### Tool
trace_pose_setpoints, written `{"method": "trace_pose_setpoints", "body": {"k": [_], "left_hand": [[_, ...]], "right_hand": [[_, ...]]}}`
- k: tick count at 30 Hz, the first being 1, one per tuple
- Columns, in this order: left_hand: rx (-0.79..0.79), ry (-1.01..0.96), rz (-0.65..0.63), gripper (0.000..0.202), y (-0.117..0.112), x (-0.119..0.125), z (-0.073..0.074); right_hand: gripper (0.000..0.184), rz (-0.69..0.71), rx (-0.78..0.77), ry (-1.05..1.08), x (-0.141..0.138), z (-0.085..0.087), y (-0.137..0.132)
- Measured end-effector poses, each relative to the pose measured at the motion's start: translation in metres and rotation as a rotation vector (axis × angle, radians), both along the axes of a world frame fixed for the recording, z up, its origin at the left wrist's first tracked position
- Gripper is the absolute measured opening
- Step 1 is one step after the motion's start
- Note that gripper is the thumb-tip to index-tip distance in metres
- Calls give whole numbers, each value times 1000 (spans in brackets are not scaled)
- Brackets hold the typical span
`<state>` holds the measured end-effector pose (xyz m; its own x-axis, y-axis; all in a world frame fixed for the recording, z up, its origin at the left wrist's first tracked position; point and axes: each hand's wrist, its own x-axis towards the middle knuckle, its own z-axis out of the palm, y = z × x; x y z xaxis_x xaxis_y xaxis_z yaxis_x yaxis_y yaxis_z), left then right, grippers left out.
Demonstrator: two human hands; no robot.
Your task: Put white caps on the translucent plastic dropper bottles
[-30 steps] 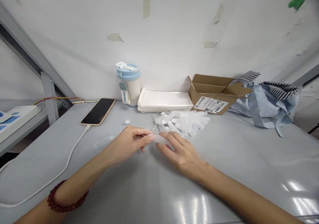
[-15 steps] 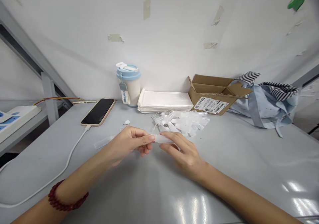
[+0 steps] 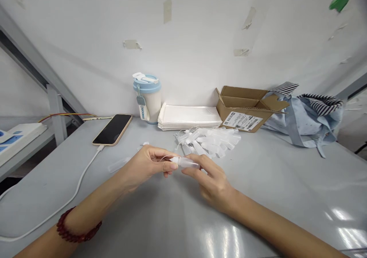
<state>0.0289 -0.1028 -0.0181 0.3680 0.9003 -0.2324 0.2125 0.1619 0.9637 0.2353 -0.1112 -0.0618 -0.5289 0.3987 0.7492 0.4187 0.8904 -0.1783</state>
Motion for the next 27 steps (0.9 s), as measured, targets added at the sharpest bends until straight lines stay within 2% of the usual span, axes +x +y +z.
{"method": "trace_pose_setpoints", "body": {"k": [4,9,12,16,20,27], "left_hand": [[58,43,-64,19,0,-1,1],[35,6,-92,38,-1,1,-3],[23,-15,-94,38,-2,2,-4],[153,89,-142,29,-3,2,2],[205,156,-117,23,-3,2,5],[182,159,-64,33,-4,3,0]], "right_hand": [[36,-22,-9,39,-1,0,-1],[33,-70,67,42,-2,-2,0],[32,-73,93,27,-1,-2,1],[37,-48,47,37,0,0,2],[38,-25,-7,48,1,-1,2],[21,-68,149,-7,2,-4,-2]]}}
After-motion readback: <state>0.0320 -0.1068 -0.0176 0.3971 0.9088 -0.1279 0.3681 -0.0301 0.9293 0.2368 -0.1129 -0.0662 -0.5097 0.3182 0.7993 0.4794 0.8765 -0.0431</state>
